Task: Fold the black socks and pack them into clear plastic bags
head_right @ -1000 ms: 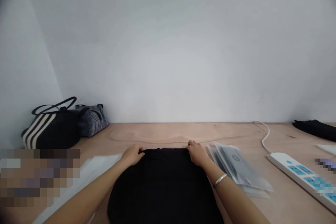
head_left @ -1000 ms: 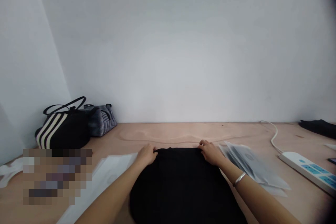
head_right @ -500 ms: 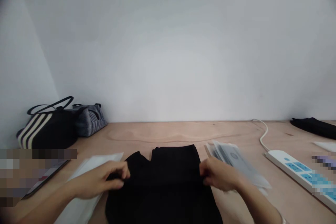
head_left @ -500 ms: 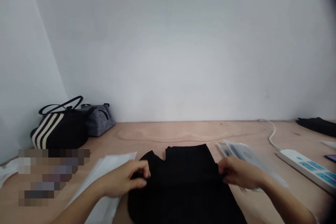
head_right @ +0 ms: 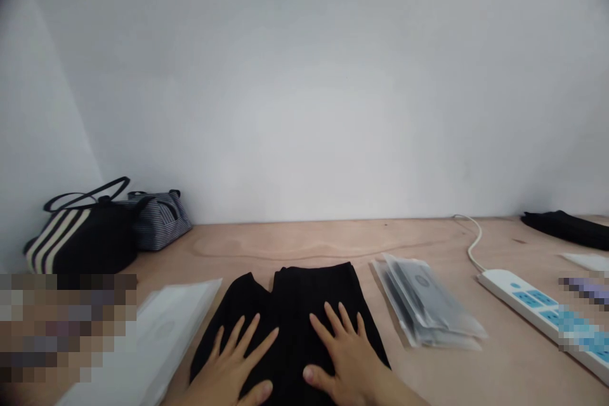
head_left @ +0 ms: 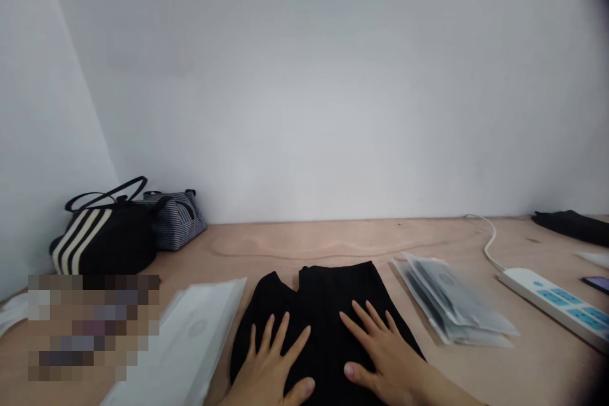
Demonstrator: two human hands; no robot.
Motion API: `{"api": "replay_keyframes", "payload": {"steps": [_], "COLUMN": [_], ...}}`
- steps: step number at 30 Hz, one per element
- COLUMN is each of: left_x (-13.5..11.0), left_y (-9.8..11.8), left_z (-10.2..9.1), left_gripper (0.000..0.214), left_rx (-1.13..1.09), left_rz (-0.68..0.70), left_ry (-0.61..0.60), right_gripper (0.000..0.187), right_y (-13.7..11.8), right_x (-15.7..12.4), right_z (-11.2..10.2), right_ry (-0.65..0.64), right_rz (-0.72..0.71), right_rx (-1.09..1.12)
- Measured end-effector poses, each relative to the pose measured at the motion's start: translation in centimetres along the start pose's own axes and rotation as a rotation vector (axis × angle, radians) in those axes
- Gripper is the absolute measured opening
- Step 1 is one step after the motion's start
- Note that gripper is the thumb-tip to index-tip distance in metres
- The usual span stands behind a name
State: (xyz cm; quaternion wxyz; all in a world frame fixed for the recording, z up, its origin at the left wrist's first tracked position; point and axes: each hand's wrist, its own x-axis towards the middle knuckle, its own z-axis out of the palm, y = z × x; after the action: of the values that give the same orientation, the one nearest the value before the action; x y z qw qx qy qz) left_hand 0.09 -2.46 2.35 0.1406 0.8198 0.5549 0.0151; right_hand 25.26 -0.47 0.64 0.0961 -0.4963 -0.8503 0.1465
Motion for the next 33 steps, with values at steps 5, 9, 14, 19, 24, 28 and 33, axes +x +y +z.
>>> {"api": "replay_keyframes", "payload": {"steps": [5,9,14,19,24,28,33], "left_x": [0.5,1.0,1.0,0.7,0.6,0.6,0.5], "left_y": [-0.4,-1.1,-1.5,-1.3,-1.0,-1.1,-1.2], "left_z": [0.5,0.5,0.7,0.7,0.5,0.3,0.2], "left_gripper": [0.064,0.061,0.061,0.060,0.062,0.062,0.063], "left_rx": [0.050,0.049,0.041,0.049,0.043,0.035,0.033], "left_rz": [-0.015,-0.032,-0.010,-0.008,-0.010,-0.013,-0.003], "left_ry": [0.009,0.039,0.055,0.082,0.074,0.053,0.032], "right_gripper": [0.069,0.068,0.061,0.029,0.031,0.029,0.020], "right_y": [0.3,0.6,-0.4,-2.0,-2.3,-2.1,-1.4], "right_x": [0.8,1.5,2.5,7.4,14.2,17.7,18.7], "right_z": [2.1,2.4,1.5,-1.1,-1.3,0.3,1.8], "right_ry": [0.005,0.036,0.092,0.131,0.180,0.174,0.198], "right_rz": [0.008,0.003,0.033,-0.031,-0.128,-0.087,0.001], "right_rx": [-0.058,-0.081,-0.123,-0.056,0.056,0.110,0.143]}}
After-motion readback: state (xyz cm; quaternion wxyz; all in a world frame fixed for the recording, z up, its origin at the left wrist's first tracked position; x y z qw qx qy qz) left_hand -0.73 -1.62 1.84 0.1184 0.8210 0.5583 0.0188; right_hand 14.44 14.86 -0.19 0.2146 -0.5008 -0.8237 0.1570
